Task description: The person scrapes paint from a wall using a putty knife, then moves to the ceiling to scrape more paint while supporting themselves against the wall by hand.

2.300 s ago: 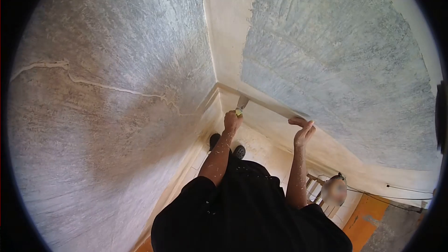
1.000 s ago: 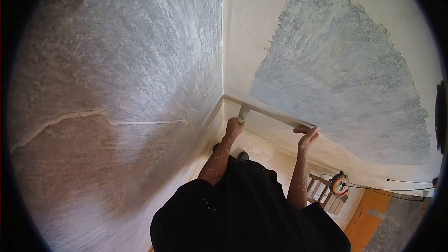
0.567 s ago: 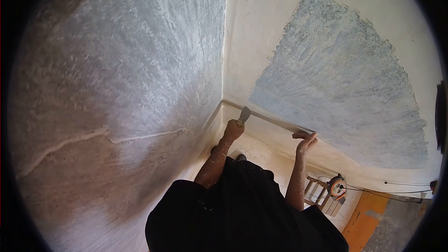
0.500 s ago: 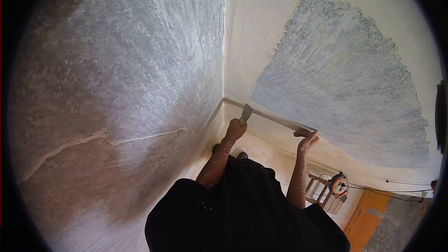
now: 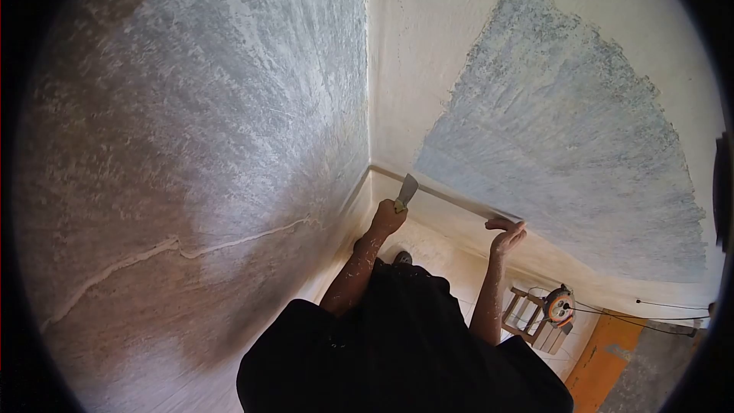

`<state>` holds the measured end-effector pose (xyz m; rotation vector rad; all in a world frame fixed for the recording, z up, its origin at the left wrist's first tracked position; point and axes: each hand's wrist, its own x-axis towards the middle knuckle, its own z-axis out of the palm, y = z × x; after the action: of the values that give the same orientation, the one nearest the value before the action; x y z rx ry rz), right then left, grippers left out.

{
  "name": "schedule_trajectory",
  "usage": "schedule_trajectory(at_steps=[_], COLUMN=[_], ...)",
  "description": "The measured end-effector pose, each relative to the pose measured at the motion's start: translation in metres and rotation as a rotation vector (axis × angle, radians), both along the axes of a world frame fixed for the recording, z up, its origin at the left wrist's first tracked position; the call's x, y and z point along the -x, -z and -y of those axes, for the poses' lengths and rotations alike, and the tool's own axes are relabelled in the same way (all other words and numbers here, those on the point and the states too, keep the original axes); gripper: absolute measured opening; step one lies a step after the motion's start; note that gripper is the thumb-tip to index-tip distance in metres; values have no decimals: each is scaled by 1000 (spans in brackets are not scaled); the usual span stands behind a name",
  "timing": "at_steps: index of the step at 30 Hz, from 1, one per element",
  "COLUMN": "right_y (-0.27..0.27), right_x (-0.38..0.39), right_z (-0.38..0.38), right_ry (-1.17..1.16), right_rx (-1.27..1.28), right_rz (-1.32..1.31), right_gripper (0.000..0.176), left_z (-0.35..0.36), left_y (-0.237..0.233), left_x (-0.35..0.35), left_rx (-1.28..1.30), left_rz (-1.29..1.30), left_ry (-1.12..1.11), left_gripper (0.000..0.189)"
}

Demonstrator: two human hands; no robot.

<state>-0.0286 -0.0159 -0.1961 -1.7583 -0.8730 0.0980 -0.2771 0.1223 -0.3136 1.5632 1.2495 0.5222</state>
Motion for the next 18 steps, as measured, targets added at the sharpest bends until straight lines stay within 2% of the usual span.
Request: schedule_trajectory(at_steps=[7, 11, 15, 18], right_y=[-2, -2, -3, 1], right_x=[1, 4, 0, 4], right_z=[1, 3, 0, 3], right_ry=[-8, -2, -9, -1], right_rx=[39, 8, 0, 13], right_rz=[72, 10, -5, -29], right_gripper=[95, 94, 95, 96], left_z=[0, -1, 1, -2], left_y=[-10, 1, -17, -6], left_x=[-1, 3, 2, 2], left_rx=[-4, -9, -9, 39], left_rz=[6, -39, -22, -82], left_ry=[-15, -22, -8, -39], left_gripper=[29, 29, 29, 28])
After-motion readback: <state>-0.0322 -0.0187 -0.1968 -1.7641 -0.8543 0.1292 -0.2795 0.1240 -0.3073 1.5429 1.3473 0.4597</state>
